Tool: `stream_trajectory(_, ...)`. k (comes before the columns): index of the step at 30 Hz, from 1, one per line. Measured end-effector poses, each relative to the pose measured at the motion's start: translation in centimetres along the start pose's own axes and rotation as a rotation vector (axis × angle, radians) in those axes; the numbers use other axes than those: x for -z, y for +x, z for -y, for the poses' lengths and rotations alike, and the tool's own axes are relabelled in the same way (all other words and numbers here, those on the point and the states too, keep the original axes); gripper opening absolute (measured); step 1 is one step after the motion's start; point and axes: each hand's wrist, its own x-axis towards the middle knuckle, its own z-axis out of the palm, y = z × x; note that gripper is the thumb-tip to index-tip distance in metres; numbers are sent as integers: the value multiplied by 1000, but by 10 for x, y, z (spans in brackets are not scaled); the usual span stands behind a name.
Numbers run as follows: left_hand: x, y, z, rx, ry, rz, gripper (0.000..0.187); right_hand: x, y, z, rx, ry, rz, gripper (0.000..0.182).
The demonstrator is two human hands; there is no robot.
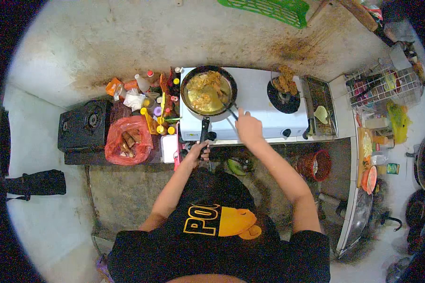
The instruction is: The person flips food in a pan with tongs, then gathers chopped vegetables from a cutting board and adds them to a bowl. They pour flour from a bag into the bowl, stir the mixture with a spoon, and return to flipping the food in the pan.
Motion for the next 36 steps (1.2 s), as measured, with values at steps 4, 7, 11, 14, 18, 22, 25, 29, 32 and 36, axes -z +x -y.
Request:
stream_trajectory(4,1,2,2,-32,8,10,23,-19,19,-38,7,386,-34,44)
stream_trajectory(7,1,1,2,-42,16,0,24,-31,21,-46,-236,976,229,33)
stream_trajectory(11,-3,-4,1,-65,8,13,24,-54,14,-39,-454,1489,401,26)
stream_trajectory(14,-5,-4,1,-58,-3,6,24,-67,11,-29,-489,1558,421,24)
stream_trajectory(18,-3,-2,1,-54,3,10,23,-63,6,-17,-566,1606,443,28)
stream_trajectory(22,-1,-1,2,-50,7,7,23,-49,8,-16,-547,1543,506,33)
stream_trajectory(25,-1,-1,2,-51,5,1,23,-32,13,-21,-564,1482,631,36)
stream_trajectory(29,-5,-5,-1,-30,29,-31,23,-14,20,-31,-568,1320,735,37)
stream_trajectory(32,-6,-6,-1,-34,2,-7,23,6,26,-45,-532,1188,792,37)
stream_trajectory(36,0,-2,0,-25,23,3,24,31,41,-57,-448,978,694,45)
